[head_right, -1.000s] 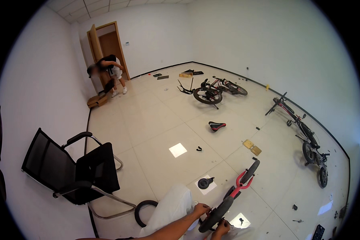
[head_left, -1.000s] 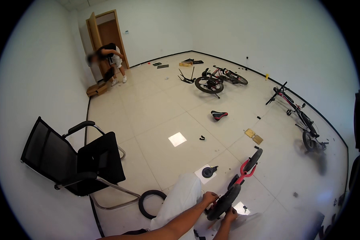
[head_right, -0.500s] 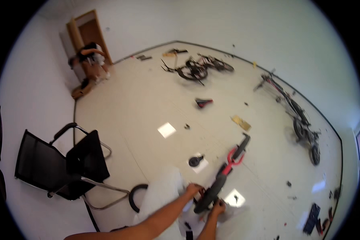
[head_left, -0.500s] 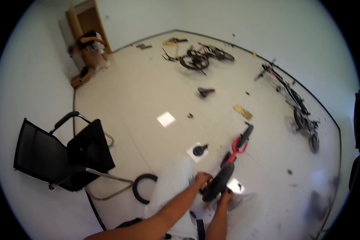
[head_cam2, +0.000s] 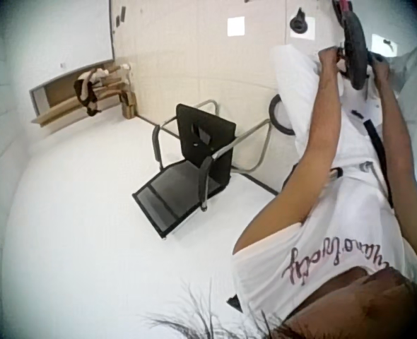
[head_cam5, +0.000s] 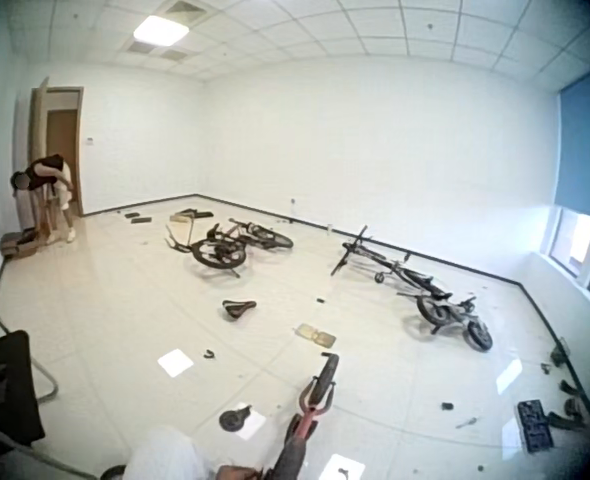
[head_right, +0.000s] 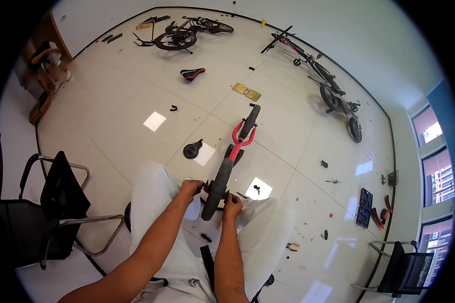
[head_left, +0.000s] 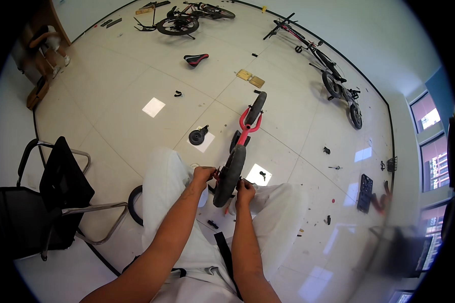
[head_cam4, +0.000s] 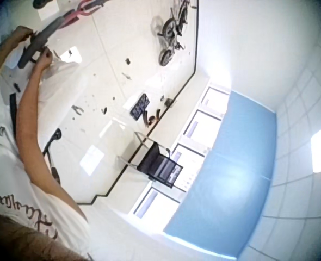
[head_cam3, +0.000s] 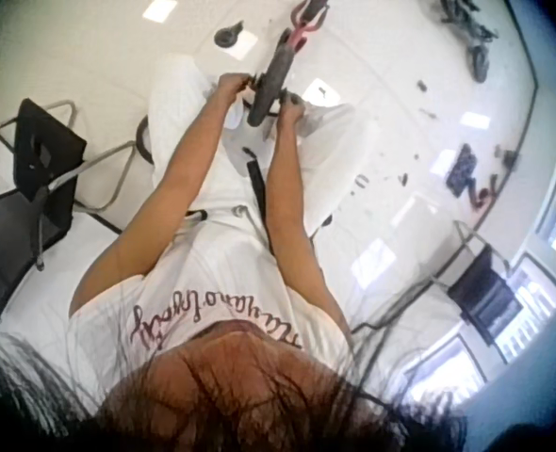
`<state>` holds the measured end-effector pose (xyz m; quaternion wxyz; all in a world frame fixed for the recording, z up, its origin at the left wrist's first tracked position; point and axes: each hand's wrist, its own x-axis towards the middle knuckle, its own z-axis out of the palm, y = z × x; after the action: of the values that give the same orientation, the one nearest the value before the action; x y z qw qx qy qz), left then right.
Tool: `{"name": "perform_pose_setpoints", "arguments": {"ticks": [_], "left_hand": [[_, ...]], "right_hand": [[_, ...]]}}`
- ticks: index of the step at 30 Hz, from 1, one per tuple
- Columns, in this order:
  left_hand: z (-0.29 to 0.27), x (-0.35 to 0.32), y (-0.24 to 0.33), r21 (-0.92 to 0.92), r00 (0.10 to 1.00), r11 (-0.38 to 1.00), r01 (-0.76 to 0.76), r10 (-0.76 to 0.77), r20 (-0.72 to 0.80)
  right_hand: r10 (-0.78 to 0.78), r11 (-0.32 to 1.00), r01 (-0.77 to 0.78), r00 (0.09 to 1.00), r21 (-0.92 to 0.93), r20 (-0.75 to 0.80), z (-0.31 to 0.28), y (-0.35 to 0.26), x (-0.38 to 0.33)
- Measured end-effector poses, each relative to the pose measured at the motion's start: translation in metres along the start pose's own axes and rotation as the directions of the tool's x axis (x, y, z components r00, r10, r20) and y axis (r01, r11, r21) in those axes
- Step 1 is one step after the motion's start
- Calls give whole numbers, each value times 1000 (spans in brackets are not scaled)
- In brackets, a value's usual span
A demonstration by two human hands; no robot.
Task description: The person assembles a pink scooter by attaching the front wheel to the fork and securing it with a bolt. They then attach the handlebar stem to the frame and tighten it using pliers.
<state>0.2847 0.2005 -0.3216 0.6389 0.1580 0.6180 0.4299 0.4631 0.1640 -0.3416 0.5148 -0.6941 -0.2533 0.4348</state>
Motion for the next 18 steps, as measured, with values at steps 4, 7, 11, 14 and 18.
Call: {"name": "perform_pose_setpoints", "arguments": {"ticks": [4, 7, 11, 14, 18], "left_hand": [[3, 4, -5, -51, 997, 996, -73, 75, 24], [0, 4, -8, -39, 994, 994, -104, 105, 23], [0, 4, -9, 37, 984, 983, -179, 179, 15], [3, 1, -9, 173, 965, 951, -255, 261, -15], [9, -2, -5, 202, 972, 960, -192, 215, -97]], "right_hand": [[5, 1000, -5, 1000, 3, 14, -1, 3, 3], [11, 1000, -10, 1000, -26, 24, 0, -1, 0], [10, 999, -10, 1000, -31, 20, 2, -5, -2], [0, 1000, 1, 1000, -20, 26, 1, -3, 0], [11, 999, -10, 1000, -46, 14, 3, -3, 0]]}}
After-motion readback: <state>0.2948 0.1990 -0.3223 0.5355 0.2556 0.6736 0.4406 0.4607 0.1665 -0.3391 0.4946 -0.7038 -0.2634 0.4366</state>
